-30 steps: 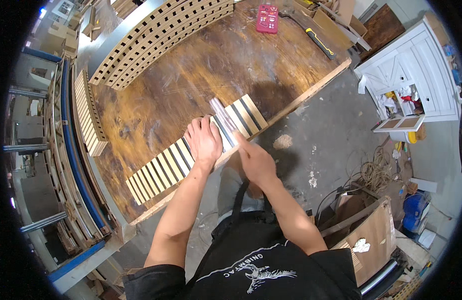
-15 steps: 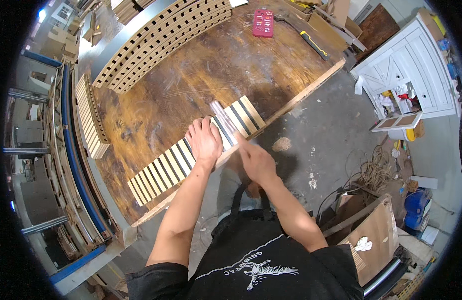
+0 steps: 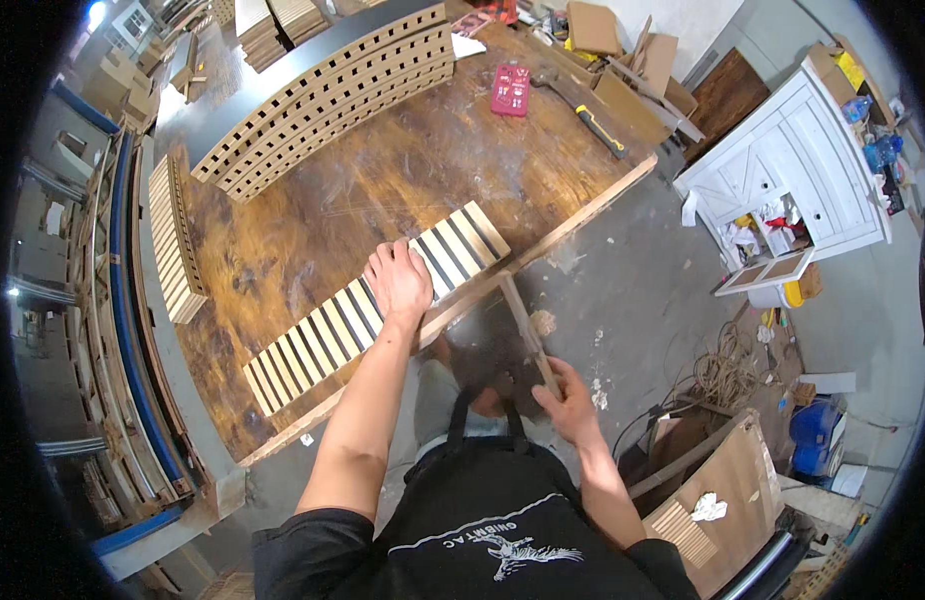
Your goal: Filing the edges of a wooden lattice assembly to smooth the surface.
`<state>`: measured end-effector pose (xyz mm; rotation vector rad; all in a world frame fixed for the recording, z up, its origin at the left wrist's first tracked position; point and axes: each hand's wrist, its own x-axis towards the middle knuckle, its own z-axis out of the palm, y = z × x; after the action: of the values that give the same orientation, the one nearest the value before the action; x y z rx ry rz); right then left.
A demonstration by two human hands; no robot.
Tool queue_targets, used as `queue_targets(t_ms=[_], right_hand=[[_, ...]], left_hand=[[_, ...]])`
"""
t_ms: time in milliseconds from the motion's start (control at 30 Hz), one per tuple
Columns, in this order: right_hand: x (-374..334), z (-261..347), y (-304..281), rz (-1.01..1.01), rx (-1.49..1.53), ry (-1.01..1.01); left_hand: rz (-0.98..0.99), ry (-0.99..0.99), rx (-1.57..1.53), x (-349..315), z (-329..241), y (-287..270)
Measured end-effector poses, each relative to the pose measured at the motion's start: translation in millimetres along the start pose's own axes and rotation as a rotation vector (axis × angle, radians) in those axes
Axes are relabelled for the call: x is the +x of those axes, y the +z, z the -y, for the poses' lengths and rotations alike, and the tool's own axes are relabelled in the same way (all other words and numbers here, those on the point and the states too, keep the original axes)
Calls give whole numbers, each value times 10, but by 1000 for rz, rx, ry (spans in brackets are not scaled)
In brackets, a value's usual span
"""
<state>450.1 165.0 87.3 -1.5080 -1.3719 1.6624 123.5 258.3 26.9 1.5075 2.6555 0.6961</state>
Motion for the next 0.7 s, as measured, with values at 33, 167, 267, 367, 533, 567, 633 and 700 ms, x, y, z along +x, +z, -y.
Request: queue_targets(t_ms=[33,167,267,367,533,567,633,700], right_hand=[[124,2,42,42,-87,-27],[492,263,334,-82,-428,-636],[617,280,579,-44,-316,-309],[783,247,708,49,-585,-334],[561,113,662,60,-669,-250],[530,91,635,41,-682,-259],[613,44,689,32,-687,-278],[761,169,821,42,-763,-257]], left_hand=[[6,-25,0,15,16,2],[22,40,13,-61,119,-163],[41,3,33,-189,156,-246],[30,-57,18,-233,115,-248],[36,-74,-10,-241,107,-261],[52,-88,-25,-245,99,-260],[52,-78,-8,-229,129,-253],[47,-54,18,-245,140,-247]])
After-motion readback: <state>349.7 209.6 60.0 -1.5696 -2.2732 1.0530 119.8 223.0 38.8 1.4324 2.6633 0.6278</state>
